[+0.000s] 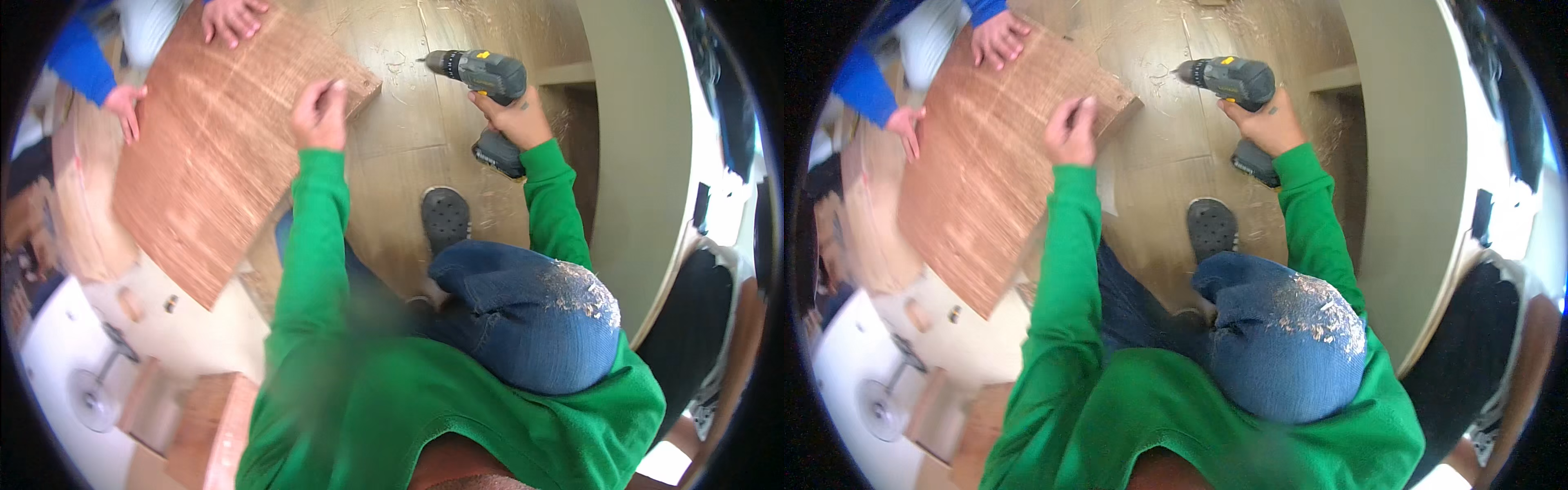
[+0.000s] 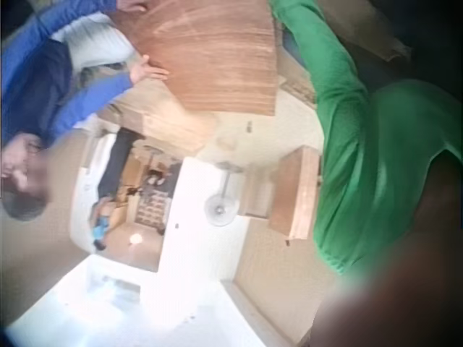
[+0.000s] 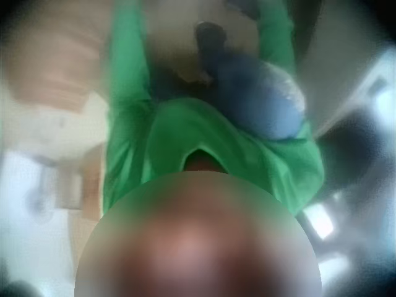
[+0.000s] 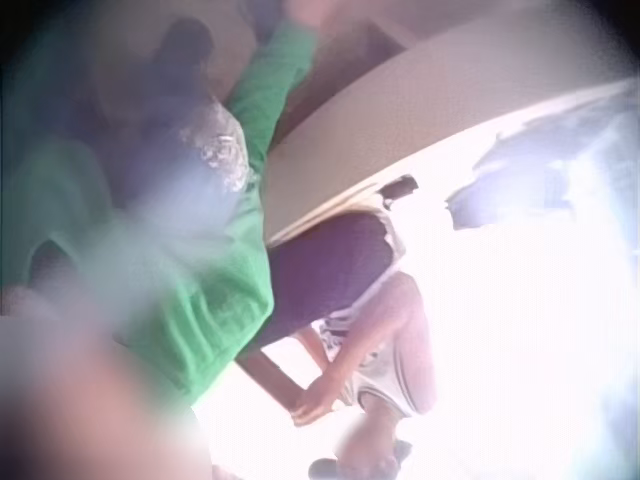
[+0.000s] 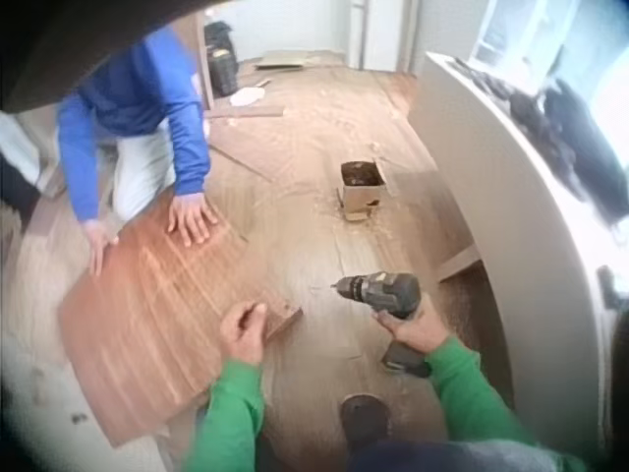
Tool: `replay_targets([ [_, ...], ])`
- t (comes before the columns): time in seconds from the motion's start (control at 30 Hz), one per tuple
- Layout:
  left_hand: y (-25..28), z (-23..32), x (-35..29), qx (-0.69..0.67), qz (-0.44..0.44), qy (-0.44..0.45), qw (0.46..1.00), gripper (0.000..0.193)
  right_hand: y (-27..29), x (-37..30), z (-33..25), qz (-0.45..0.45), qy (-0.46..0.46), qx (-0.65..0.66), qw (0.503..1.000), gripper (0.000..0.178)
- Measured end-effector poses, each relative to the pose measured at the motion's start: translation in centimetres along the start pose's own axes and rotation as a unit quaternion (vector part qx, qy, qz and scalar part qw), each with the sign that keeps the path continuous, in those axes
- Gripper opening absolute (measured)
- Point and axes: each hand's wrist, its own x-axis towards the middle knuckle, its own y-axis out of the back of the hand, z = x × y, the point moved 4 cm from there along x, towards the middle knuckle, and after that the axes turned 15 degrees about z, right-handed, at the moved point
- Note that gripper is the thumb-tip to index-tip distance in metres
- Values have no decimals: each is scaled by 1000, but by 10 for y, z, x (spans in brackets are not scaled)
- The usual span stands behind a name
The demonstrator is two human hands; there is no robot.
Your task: The person uses a cordless drill to drive screws into a wooden panel while another person holds it steady. The person repeatedly positions screws and operates the drill to fasten the panel to a larger wooden structure.
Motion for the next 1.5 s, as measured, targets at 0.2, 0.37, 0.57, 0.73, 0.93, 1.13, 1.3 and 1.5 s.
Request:
replay_targets([
  [0.2, 124, -18, 5, -179, -35, 292, 939, 19, -63, -30, 100, 201, 125, -104, 966, 71],
  [0.37, 313, -16, 23, 37, 188, 324, 926, 23, -80, -35, 104, 139, 59, -159, 976, 76],
  [0.57, 551, -19, 62, 370, 379, 321, 785, 15, -125, -3, 4, 134, 185, 317, 920, 60],
  [0.73, 598, -42, 29, 332, 442, 389, 737, 14, -183, 9, -55, 74, 196, 393, 895, 58],
  [0.93, 562, -43, -3, 281, 420, 406, 761, 13, -194, 8, -57, 112, 180, 412, 886, 48],
  [1.13, 541, -40, 3, 266, 407, 408, 773, 12, -193, 9, -57, 115, 185, 407, 887, 49],
  [1.3, 528, -32, 17, 276, 396, 401, 779, 11, -192, 10, -56, 122, 187, 404, 887, 48],
  [1.5, 504, -31, 35, 284, 381, 399, 785, 11, -191, 12, -55, 119, 175, 424, 881, 47],
])
